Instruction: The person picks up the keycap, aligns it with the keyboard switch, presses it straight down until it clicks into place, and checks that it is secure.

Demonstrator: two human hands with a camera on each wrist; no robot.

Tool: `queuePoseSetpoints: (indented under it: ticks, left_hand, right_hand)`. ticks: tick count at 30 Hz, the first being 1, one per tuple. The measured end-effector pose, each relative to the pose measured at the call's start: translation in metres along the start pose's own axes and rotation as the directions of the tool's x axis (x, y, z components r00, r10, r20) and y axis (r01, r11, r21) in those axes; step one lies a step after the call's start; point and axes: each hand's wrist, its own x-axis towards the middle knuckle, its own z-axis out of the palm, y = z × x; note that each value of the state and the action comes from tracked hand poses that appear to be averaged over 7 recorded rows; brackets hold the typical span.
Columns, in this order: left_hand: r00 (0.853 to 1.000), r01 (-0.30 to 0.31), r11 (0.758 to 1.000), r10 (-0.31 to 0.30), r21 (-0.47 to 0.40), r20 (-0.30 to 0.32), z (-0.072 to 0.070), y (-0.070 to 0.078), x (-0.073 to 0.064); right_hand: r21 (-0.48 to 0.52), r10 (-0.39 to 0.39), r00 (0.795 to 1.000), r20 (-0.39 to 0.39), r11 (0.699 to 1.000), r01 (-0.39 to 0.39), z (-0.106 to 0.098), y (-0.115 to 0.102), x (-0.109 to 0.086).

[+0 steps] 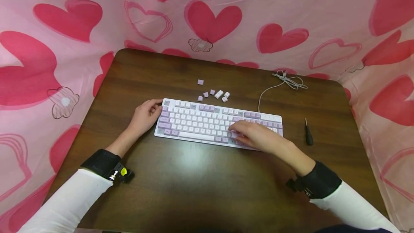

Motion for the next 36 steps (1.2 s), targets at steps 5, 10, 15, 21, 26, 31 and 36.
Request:
queuePoseSetpoints:
  ticks: [5, 10, 15, 21, 26, 31, 36]
  left_hand:
    - [1.0, 0.021, 1.0, -0.021, 0.007, 0.009, -0.001, 0.0, 0.001]
    - [0.999, 0.033, 0.999, -0.033, 0.01, 0.018, -0.002, 0.002, 0.001]
    - [0.999, 0.03, 0.999, -0.03, 0.01, 0.019, -0.002, 0.001, 0.001]
    - [0.999, 0.032, 0.999, -0.032, 0.005, 0.012, -0.002, 0.0, 0.0]
    - [0.999, 0.032, 0.999, -0.032, 0.006, 0.007, -0.001, 0.001, 0.0]
    - [0.999, 0.032, 0.999, -0.032, 0.012, 0.009, 0.0, 0.002, 0.0]
    - [0.999, 0.028, 1.0, -0.028, 0.01, 0.014, 0.0, 0.002, 0.0]
  right_hand:
    - [0.014, -0.015, 1.0, 0.01, 1.0, 0.015, 0.008, 0.0, -0.003]
    - [-0.009, -0.041, 0.999, -0.033, 0.999, 0.041, 0.015, -0.001, -0.005]
    - [-0.135, -0.056, 0.996, -0.073, 0.99, 0.046, 0.019, -0.005, -0.007]
    - [-0.256, -0.087, 0.995, -0.053, 0.964, 0.07, 0.023, -0.009, -0.005]
    - [-0.21, -0.08, 0.993, -0.09, 0.976, 0.06, 0.022, -0.006, -0.008]
    - [-0.146, -0.09, 0.985, -0.15, 0.987, 0.068, 0.026, 0.002, -0.011]
    - [-0.118, -0.101, 0.979, -0.177, 0.99, 0.081, 0.033, 0.004, -0.011]
